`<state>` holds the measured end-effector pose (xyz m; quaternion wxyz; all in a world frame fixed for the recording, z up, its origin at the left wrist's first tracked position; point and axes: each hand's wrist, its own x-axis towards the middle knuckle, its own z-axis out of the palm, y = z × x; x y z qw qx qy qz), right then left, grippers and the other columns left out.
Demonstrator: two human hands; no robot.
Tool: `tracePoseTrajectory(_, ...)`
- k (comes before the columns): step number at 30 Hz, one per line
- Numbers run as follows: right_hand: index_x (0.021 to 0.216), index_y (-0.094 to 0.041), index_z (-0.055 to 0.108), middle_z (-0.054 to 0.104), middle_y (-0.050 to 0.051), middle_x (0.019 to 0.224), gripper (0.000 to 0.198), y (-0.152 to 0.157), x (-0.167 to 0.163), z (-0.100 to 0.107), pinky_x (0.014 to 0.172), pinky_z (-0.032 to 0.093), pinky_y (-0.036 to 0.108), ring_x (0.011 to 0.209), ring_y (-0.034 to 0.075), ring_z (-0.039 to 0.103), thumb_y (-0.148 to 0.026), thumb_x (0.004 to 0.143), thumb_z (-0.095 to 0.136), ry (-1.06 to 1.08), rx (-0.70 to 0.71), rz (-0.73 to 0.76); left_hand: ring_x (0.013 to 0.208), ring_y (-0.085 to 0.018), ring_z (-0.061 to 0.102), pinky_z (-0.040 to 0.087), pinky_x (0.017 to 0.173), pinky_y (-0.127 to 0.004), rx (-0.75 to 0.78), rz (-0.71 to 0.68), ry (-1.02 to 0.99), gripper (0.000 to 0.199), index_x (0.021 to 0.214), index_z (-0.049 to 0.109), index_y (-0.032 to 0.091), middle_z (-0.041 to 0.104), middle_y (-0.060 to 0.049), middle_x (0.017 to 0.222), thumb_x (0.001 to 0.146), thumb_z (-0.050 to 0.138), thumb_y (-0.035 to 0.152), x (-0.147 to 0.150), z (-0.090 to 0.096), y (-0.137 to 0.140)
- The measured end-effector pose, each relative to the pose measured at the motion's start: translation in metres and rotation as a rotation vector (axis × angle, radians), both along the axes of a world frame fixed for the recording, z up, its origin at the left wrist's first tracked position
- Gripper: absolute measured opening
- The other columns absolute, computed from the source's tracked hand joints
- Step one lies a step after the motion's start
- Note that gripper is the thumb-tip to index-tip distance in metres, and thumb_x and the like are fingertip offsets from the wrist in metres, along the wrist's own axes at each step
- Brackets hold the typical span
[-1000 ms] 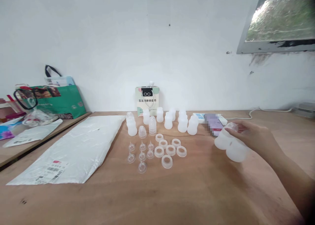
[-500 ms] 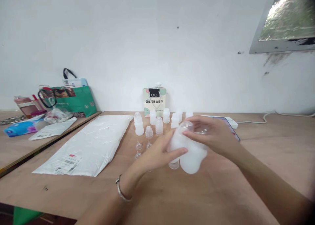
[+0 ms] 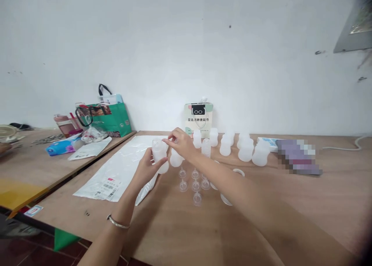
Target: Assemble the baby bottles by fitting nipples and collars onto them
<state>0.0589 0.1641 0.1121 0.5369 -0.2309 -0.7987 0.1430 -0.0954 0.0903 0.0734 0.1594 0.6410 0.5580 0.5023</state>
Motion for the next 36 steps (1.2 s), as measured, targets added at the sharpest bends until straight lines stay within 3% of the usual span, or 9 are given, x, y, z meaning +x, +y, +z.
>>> tracePoseTrajectory(5,0.068,-0.023,0.048,0.047,0.0,0.08,0.018,0.007,-0.015,-0.02,0.068,0.04,0.028,0.067,0.013,0.049,-0.034,0.082,0.05,-0.114,0.037,-0.057,0.094,-0.023,0.06,0.052,0.076,-0.037,-0.112,-0.017,0.001,0.051,0.107,0.047,0.018,0.06,-0.008,0.106,0.067,0.065,0.044,-0.001,-0.015,-0.003)
tracePoseTrajectory(10,0.067,-0.022,0.047,0.048,0.0,0.074,0.021,0.008,-0.021,-0.025,0.067,0.038,0.026,0.07,0.014,0.048,-0.033,0.085,0.045,-0.164,0.05,-0.074,0.09,-0.024,0.062,0.053,0.073,-0.037,-0.152,-0.016,0.024,0.051,0.103,0.048,0.018,0.063,-0.009,0.101,0.063,0.068,0.041,-0.001,-0.021,-0.004)
tracePoseTrajectory(19,0.065,-0.02,0.047,0.052,0.0,0.07,0.023,0.004,-0.027,-0.022,0.063,0.032,0.026,0.069,0.014,0.046,-0.03,0.085,0.042,-0.146,0.033,-0.2,0.089,-0.024,0.061,0.051,0.071,-0.036,-0.167,0.021,0.105,0.054,0.11,0.045,0.019,0.062,-0.008,0.101,0.065,0.066,0.039,-0.001,-0.036,0.001)
tracePoseTrajectory(23,0.067,-0.02,0.049,0.054,0.0,0.07,0.02,0.003,-0.03,-0.02,0.064,0.033,0.025,0.07,0.014,0.048,-0.027,0.084,0.043,-0.118,0.028,-0.213,0.086,-0.023,0.061,0.051,0.069,-0.034,-0.165,0.049,0.11,0.05,0.104,0.045,0.019,0.062,-0.008,0.097,0.065,0.066,0.041,0.0,-0.04,0.001)
tracePoseTrajectory(29,0.078,-0.019,0.053,0.059,0.002,0.082,0.016,-0.006,-0.019,-0.008,0.077,0.038,0.027,0.084,0.015,0.052,-0.026,0.086,0.041,-0.048,0.044,-0.185,0.081,-0.022,0.061,0.051,0.068,-0.034,-0.173,0.059,0.107,0.047,0.098,0.044,0.018,0.062,-0.007,0.093,0.066,0.065,0.045,0.002,-0.041,0.001)
tracePoseTrajectory(32,0.083,-0.019,0.054,0.06,0.001,0.083,0.019,-0.02,0.009,0.005,0.078,0.04,0.027,0.083,0.014,0.054,-0.03,0.088,0.039,0.068,0.021,-0.122,0.095,-0.025,0.058,0.049,0.076,-0.038,-0.045,0.126,0.134,0.057,0.106,0.042,0.016,0.058,-0.01,0.105,0.065,0.067,0.046,0.006,-0.034,-0.005)
tracePoseTrajectory(34,0.083,-0.019,0.055,0.059,0.001,0.082,0.021,-0.033,0.04,0.011,0.077,0.041,0.026,0.082,0.013,0.055,-0.033,0.088,0.04,0.174,-0.027,-0.065,0.109,-0.027,0.05,0.045,0.086,-0.042,0.18,0.245,0.188,0.061,0.114,0.04,0.015,0.051,-0.014,0.117,0.066,0.067,0.043,0.012,-0.026,-0.016)
tracePoseTrajectory(36,0.083,-0.018,0.056,0.06,0.001,0.083,0.023,-0.047,0.078,0.013,0.077,0.042,0.026,0.083,0.013,0.056,-0.034,0.088,0.041,0.203,-0.094,-0.064,0.116,-0.027,0.044,0.041,0.09,-0.042,0.421,0.311,0.26,0.052,0.114,0.042,0.017,0.047,-0.014,0.122,0.071,0.064,0.036,0.021,-0.016,-0.031)
